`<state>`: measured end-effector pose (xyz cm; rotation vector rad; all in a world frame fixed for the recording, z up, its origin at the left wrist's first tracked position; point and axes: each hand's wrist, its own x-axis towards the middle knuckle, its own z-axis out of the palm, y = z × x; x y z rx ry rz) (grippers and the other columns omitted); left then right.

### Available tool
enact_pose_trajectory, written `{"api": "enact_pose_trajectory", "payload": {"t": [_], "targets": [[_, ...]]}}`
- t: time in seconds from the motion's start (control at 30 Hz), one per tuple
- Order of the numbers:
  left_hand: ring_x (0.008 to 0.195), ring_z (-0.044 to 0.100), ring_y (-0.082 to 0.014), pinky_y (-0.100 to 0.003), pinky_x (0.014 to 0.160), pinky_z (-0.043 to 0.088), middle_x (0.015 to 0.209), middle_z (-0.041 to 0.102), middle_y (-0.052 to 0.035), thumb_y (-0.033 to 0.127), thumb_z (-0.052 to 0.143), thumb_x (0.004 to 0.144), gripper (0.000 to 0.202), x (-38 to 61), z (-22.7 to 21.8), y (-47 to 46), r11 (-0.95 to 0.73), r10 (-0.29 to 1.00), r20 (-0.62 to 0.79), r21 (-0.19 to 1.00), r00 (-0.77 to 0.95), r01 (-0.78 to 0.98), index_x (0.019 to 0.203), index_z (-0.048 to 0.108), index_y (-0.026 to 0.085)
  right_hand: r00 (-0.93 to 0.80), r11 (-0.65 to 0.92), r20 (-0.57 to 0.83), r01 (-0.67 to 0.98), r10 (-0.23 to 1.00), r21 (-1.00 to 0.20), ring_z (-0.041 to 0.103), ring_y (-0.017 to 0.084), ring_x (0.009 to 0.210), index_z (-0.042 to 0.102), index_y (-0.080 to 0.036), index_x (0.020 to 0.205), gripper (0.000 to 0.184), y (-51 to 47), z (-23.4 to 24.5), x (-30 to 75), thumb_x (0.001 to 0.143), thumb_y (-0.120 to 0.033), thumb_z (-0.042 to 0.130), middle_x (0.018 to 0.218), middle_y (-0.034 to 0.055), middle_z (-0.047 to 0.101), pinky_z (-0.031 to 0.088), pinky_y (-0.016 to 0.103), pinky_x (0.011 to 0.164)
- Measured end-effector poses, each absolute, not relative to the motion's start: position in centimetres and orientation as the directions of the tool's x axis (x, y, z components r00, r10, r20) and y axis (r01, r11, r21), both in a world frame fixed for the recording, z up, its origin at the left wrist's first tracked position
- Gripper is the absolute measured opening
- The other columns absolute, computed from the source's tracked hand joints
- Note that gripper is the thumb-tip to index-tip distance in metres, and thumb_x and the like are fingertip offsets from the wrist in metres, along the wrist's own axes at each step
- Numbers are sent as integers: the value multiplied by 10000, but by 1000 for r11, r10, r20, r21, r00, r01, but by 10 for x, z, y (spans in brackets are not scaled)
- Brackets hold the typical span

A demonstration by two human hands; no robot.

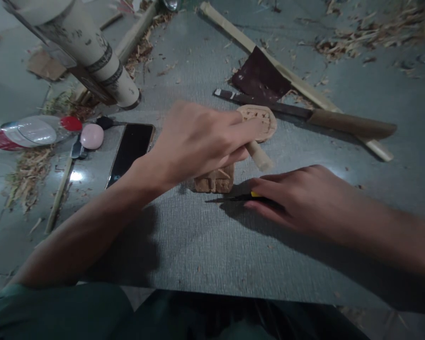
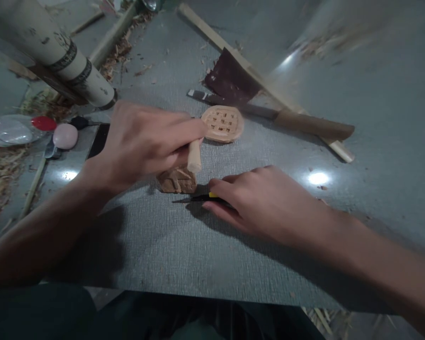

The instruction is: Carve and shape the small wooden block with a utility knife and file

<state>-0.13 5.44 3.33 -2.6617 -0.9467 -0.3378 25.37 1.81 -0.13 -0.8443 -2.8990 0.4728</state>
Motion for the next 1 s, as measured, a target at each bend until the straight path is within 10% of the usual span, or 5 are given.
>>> {"api": "enact_pose_trajectory", "payload": {"t": [1.0], "targets": [[571,506,-149,-326,538,158,698,608,16,139,354,1101,442,-2,31,56,-738,547,360,-219,756,638,967,770,202,-841,788,-8,511,542,-343,587,154,532,746,-232,1103,429,18,-2,254,1165,-490,409,842,18,797,195,337,568]]}}
